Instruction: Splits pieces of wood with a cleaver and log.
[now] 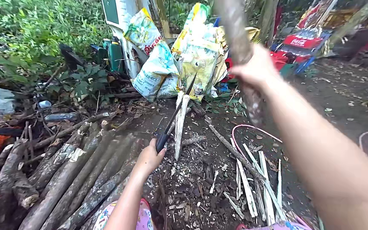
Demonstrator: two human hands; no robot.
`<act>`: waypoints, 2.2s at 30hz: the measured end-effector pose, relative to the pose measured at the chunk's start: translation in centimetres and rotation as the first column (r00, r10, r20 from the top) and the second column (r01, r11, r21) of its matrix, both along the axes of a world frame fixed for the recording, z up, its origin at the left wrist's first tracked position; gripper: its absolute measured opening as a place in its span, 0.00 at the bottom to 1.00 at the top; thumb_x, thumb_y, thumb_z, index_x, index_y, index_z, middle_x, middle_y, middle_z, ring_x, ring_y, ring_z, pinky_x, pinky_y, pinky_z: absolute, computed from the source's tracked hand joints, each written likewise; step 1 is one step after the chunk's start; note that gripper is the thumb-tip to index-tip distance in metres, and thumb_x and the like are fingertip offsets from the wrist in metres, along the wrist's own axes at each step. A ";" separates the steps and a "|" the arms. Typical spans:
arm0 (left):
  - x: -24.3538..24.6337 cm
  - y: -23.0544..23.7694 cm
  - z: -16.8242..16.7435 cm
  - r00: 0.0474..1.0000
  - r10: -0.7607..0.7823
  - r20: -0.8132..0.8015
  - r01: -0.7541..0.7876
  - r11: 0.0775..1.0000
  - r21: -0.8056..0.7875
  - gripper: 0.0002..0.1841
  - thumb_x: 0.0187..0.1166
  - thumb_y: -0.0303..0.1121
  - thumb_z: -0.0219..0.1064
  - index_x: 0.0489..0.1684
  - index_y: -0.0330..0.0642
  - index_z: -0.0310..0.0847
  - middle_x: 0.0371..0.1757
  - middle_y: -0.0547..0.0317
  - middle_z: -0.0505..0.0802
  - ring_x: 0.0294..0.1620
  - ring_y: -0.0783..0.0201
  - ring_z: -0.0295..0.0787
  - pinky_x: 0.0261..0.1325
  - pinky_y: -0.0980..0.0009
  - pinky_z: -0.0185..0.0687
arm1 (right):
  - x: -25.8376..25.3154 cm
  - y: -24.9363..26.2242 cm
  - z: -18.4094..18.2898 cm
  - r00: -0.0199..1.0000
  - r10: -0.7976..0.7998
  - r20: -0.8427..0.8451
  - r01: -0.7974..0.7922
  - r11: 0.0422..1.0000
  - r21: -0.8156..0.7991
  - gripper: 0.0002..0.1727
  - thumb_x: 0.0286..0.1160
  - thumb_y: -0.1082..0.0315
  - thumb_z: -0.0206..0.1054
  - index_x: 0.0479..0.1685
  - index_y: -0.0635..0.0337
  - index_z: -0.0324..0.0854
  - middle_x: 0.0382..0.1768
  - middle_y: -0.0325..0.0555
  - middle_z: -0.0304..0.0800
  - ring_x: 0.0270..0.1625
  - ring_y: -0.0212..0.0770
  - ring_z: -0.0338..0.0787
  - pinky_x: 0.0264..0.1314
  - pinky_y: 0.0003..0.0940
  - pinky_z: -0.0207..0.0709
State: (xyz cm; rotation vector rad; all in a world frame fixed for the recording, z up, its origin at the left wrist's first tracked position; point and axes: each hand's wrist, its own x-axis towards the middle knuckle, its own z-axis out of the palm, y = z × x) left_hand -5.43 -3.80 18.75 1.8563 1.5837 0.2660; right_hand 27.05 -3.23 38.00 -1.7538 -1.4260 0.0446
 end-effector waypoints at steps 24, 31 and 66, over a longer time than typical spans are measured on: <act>2.2 1.1 -10.1 0.966 0.064 -0.250 -0.114 0.974 -0.194 0.31 0.85 0.45 0.66 0.82 0.36 0.67 0.66 0.34 0.88 0.70 0.39 0.86 0.74 0.40 0.77 | 1.7 1.1 -21.6 0.969 -0.102 -0.227 -0.017 0.884 -0.468 0.37 0.57 0.68 0.84 0.71 0.67 0.75 0.55 0.70 0.88 0.59 0.68 0.88 0.61 0.72 0.79; 1.4 1.7 -11.5 0.949 0.190 -0.252 -0.241 0.951 -0.192 0.28 0.82 0.36 0.68 0.79 0.35 0.70 0.65 0.34 0.89 0.69 0.40 0.87 0.72 0.41 0.79 | -1.0 2.7 -23.8 0.981 -0.133 -0.139 0.047 0.865 -0.500 0.45 0.57 0.68 0.82 0.80 0.66 0.63 0.52 0.71 0.88 0.56 0.70 0.90 0.56 0.71 0.82; 2.2 2.0 -16.8 0.947 0.196 -0.255 -0.267 0.921 -0.282 0.32 0.79 0.37 0.69 0.84 0.39 0.68 0.69 0.37 0.88 0.72 0.42 0.86 0.74 0.42 0.79 | -1.1 3.4 -25.1 0.980 -0.018 -0.200 -0.117 0.758 -0.642 0.38 0.57 0.69 0.82 0.73 0.66 0.74 0.60 0.67 0.87 0.64 0.64 0.87 0.66 0.66 0.78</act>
